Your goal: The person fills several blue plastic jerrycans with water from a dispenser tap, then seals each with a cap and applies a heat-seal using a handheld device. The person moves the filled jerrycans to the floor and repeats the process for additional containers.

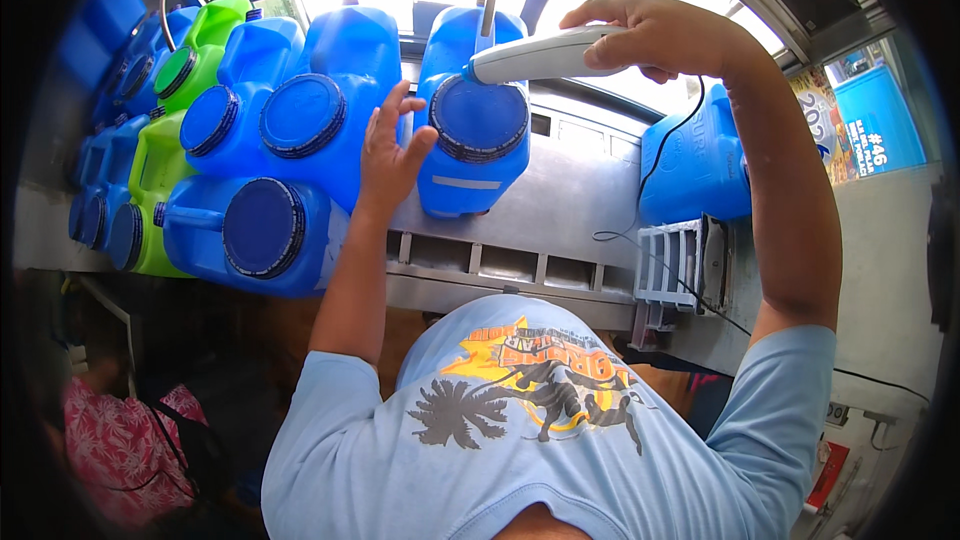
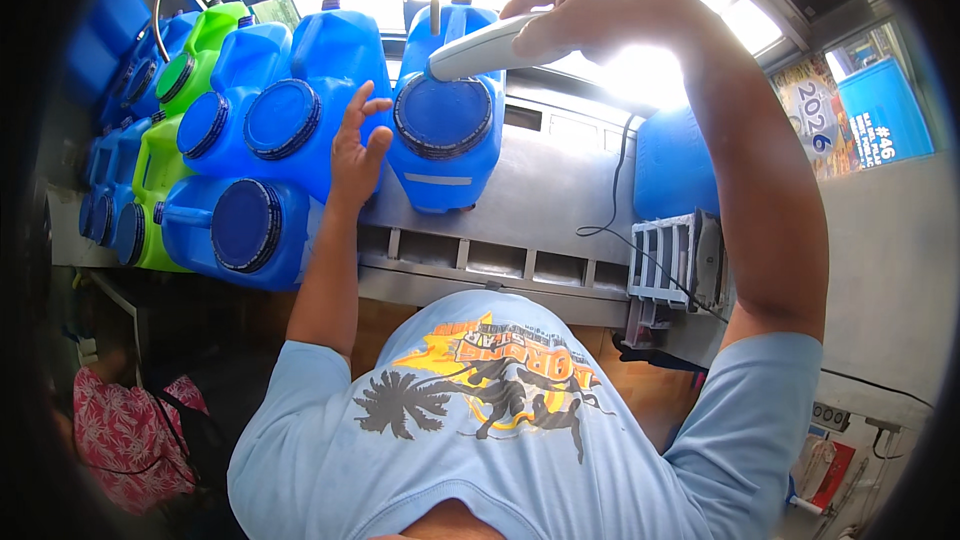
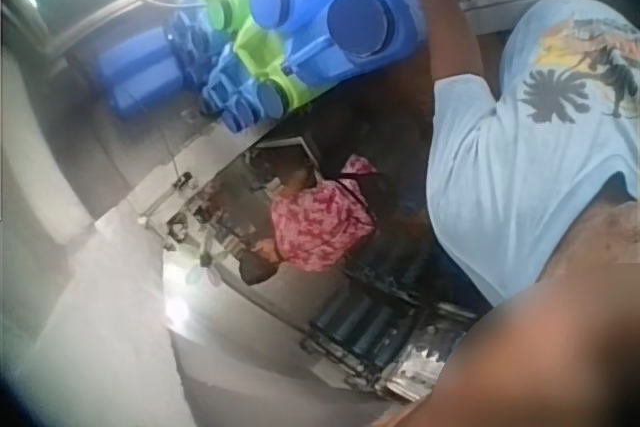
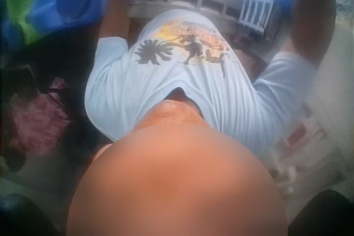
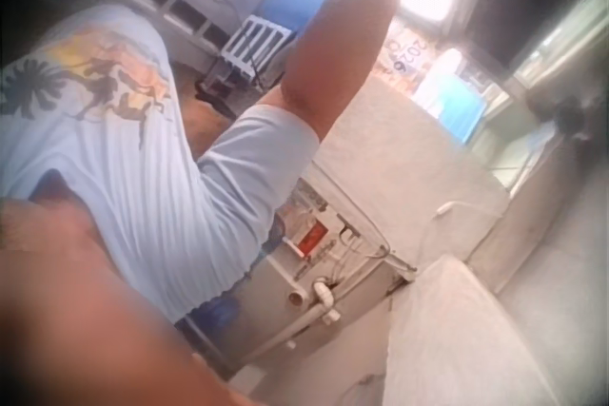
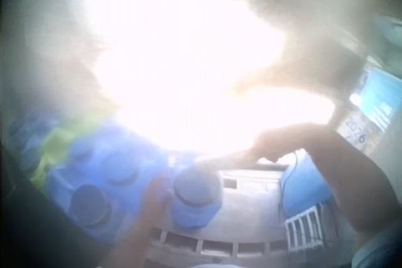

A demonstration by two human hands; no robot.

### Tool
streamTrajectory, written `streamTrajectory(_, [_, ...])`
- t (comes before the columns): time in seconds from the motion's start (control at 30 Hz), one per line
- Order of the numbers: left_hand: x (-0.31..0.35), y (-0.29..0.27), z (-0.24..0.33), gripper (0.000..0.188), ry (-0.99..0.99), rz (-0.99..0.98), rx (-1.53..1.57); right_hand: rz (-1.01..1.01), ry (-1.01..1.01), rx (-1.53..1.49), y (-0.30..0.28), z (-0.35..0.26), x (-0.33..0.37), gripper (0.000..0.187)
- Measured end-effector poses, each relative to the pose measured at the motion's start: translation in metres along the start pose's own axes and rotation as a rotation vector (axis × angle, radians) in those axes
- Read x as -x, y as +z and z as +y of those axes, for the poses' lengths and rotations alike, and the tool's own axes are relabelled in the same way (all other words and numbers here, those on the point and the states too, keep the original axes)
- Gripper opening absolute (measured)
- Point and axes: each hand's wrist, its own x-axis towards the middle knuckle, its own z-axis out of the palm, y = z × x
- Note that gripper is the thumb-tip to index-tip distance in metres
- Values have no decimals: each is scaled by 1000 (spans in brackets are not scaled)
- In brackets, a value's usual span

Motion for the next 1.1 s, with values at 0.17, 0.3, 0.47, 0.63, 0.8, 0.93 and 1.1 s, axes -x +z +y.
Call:
streamTrajectory(0.17, [-26, 8, -2, 95, 81, -182, 90, 86, 38, -179, 18, 65, 48, 70])
streamTrajectory(0.3, [-33, 4, 2, 87, -25, -320, 89, 169, 361, -582, 91, 126, 99, 74])
streamTrajectory(0.47, [-33, 8, 7, 67, -207, -179, 204, 208, 116, -1099, 205, 142, 135, 72])
streamTrajectory(0.63, [-22, 8, 18, 75, -135, -79, -168, 160, 16, -1309, 246, 144, 137, 67])
streamTrajectory(0.8, [-14, 11, 29, 87, -134, 2, -257, 135, -44, -1401, 254, 153, 131, 69])
streamTrajectory(0.93, [-6, 20, 32, 91, -140, 65, -87, 96, -110, -1409, 262, 157, 128, 70])
streamTrajectory(1.1, [0, 13, 34, 92, -228, 47, -58, 108, -105, -1424, 268, 160, 125, 72])
